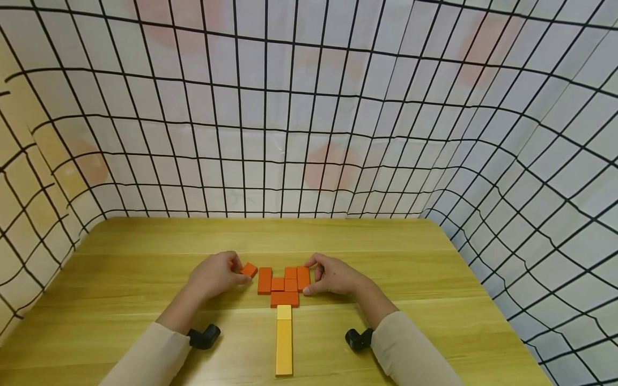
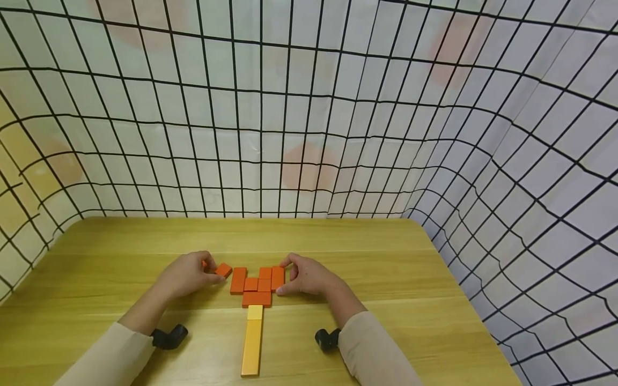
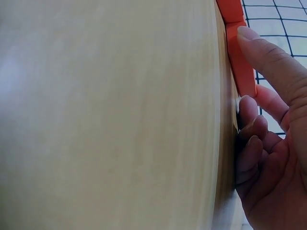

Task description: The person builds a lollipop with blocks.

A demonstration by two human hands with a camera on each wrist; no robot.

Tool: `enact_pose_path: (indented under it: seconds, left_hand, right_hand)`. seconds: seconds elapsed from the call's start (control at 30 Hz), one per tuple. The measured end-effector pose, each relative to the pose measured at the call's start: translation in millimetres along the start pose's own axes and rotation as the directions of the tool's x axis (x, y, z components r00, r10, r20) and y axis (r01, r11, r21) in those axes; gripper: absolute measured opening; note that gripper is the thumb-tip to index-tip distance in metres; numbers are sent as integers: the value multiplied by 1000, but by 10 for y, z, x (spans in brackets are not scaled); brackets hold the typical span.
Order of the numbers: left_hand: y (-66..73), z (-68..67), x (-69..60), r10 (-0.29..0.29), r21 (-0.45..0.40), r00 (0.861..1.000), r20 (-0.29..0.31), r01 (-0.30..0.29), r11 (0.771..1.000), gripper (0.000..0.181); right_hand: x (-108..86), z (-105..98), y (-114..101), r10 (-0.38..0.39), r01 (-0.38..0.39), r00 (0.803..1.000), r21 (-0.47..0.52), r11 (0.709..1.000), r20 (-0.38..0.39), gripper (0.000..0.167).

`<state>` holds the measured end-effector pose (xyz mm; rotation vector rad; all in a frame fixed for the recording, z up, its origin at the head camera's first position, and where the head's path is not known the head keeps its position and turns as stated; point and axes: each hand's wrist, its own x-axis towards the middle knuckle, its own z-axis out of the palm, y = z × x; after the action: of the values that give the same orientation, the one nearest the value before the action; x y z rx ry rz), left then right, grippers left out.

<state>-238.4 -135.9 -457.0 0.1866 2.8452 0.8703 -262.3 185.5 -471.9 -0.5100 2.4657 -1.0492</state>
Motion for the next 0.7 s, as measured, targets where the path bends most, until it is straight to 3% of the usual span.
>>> enact_pose_path:
  seconds: [0.2, 0.43, 0.7]
  left_hand:
    - [-56, 21, 6, 72, -48, 994, 81, -69, 996, 60]
    - [-64, 22, -17, 101, 3, 993, 54, -102, 995, 37]
    - [-79, 12, 15, 71, 11, 997, 39, -71, 997, 31]
  right_hand:
    - [5, 14, 19, 3, -3, 1000, -6, 1000, 4, 54]
    - [9, 15, 28, 3, -3, 1000, 2, 1000, 5, 53]
    - [25, 2, 35, -2, 2, 1000, -5, 1000, 2, 54]
